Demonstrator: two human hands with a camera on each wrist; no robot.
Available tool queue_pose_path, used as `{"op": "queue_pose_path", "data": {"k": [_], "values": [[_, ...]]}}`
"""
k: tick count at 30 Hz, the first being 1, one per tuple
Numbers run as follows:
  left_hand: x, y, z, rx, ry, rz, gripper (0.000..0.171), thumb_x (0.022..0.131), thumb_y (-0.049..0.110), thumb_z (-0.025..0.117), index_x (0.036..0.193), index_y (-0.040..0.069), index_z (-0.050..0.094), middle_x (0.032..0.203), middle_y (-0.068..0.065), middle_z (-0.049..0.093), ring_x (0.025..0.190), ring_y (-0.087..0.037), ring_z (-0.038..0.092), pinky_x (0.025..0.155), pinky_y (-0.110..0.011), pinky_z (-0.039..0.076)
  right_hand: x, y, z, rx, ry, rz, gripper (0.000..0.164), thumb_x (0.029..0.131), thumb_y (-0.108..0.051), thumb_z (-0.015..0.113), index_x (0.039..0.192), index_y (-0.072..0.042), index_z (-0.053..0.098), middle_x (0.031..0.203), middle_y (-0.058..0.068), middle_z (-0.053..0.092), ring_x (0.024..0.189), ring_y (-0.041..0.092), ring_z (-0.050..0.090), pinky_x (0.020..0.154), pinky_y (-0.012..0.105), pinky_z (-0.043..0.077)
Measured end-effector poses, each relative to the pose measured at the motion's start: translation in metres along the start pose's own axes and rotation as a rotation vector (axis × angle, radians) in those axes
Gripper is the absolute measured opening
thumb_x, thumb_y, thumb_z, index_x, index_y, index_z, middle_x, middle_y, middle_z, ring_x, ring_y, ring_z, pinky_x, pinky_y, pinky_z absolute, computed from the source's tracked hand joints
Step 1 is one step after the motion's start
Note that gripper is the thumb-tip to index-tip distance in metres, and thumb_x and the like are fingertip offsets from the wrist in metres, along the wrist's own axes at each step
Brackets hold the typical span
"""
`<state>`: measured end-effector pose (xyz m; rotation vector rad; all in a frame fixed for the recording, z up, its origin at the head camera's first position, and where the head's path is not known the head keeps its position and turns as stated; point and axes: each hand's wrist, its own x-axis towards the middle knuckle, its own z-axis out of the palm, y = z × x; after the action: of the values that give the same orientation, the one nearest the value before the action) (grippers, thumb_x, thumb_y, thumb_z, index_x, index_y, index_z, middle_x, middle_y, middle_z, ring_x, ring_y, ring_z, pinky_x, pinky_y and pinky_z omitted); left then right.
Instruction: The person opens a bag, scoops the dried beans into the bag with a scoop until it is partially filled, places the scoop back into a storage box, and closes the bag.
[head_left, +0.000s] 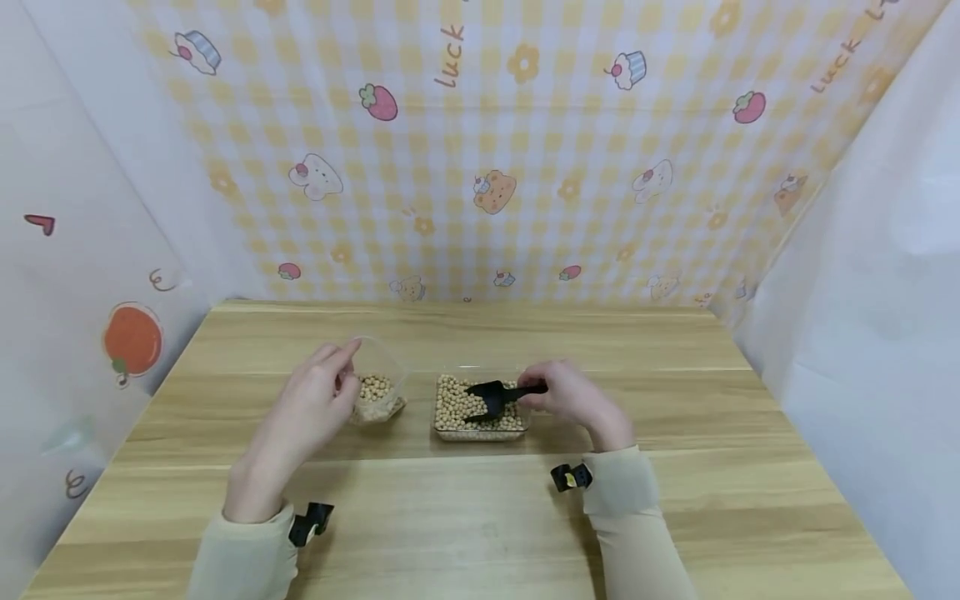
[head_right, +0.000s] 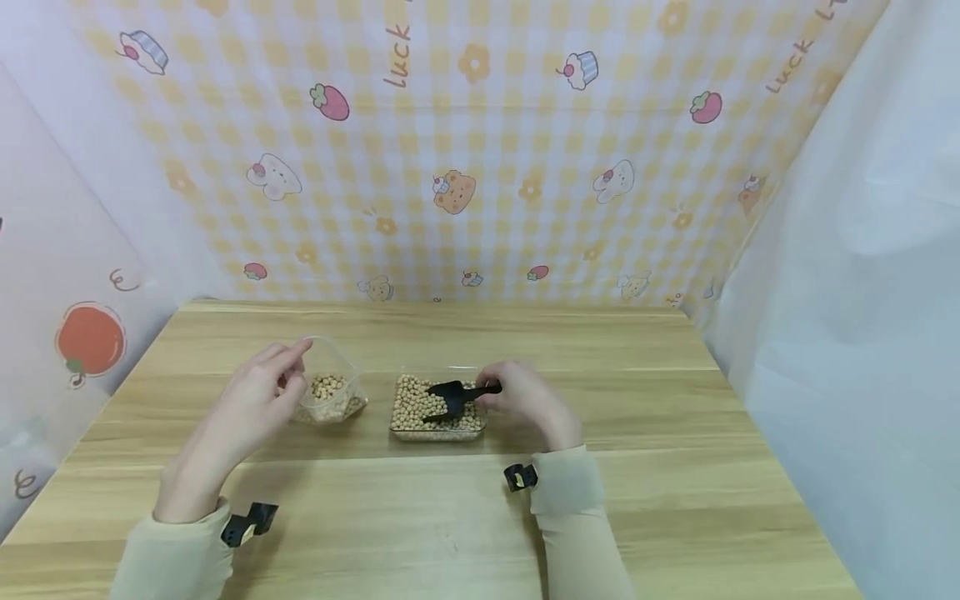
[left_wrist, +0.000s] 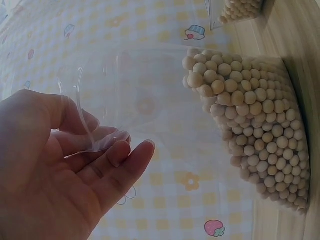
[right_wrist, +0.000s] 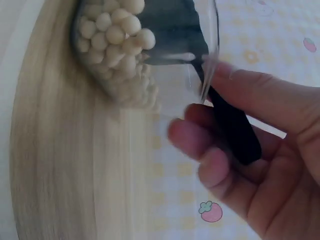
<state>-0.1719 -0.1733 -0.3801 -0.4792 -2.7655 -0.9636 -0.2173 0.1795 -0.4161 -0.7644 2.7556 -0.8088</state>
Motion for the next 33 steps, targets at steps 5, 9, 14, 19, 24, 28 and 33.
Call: {"op": "queue_pose_path", "data": {"k": [5,9,14,19,24,28,33], "values": [[0.001,-0.001,0.002,-0.008,0.016,0.005,0.049,0.093,0.003,0.045,0.141,-0.009,0.045,0.086,-0.004,0.051,0.067,-0.016,0.044,0.052,-0.027,0.04,0.002,-0.003,0.007,-0.052,0.073,-0.034,0.018,0.085,-0.011,0.075,0.102,-0.007,0.074,0.096,0.0,0.066,0.088,0.017,0.061,0.081,0.036,0.051],[0.002,-0.002,0.002,-0.007,0.018,0.015,0.049,0.093,0.003,0.045,0.14,-0.01,0.045,0.085,-0.005,0.05,0.067,-0.016,0.044,0.053,-0.027,0.04,0.004,0.0,0.012,-0.054,0.095,-0.063,0.021,0.084,-0.012,0.076,0.104,-0.007,0.074,0.096,0.0,0.066,0.089,0.017,0.061,0.08,0.035,0.051],[0.0,-0.003,0.002,-0.017,0.01,0.013,0.049,0.093,0.001,0.045,0.14,-0.011,0.045,0.085,-0.006,0.05,0.067,-0.016,0.044,0.052,-0.026,0.039,0.005,0.008,0.02,0.026,0.115,-0.083,0.021,0.085,-0.012,0.075,0.106,-0.009,0.074,0.097,-0.003,0.067,0.091,0.014,0.061,0.082,0.034,0.051],[0.0,-0.003,0.002,-0.018,0.012,0.023,0.048,0.093,0.002,0.045,0.14,-0.011,0.045,0.086,-0.006,0.051,0.066,-0.016,0.044,0.051,-0.026,0.039,0.003,0.015,0.025,0.129,0.136,-0.076,0.023,0.087,-0.014,0.073,0.109,-0.01,0.073,0.1,-0.006,0.066,0.094,0.012,0.061,0.085,0.032,0.051],[0.0,-0.003,0.002,-0.016,0.008,0.025,0.049,0.093,0.002,0.045,0.14,-0.01,0.045,0.086,-0.006,0.052,0.068,-0.016,0.044,0.052,-0.026,0.04,0.004,0.018,0.028,0.188,0.139,-0.077,0.025,0.087,-0.014,0.073,0.112,-0.011,0.072,0.104,-0.006,0.066,0.098,0.012,0.06,0.088,0.032,0.05],[-0.001,-0.003,0.002,-0.016,0.004,0.019,0.049,0.093,0.002,0.045,0.14,-0.01,0.045,0.086,-0.006,0.051,0.067,-0.016,0.044,0.052,-0.026,0.04,0.004,0.023,0.032,0.245,0.158,-0.103,0.025,0.086,-0.012,0.073,0.111,-0.011,0.072,0.105,-0.005,0.066,0.099,0.013,0.061,0.09,0.034,0.049],[-0.001,-0.002,0.0,-0.015,0.003,0.009,0.049,0.093,0.002,0.044,0.141,-0.01,0.044,0.086,-0.006,0.051,0.066,-0.016,0.044,0.051,-0.026,0.04,0.004,0.03,0.034,0.31,0.201,-0.144,0.024,0.086,-0.009,0.073,0.109,-0.009,0.074,0.105,-0.004,0.068,0.099,0.015,0.062,0.09,0.035,0.049]]}}
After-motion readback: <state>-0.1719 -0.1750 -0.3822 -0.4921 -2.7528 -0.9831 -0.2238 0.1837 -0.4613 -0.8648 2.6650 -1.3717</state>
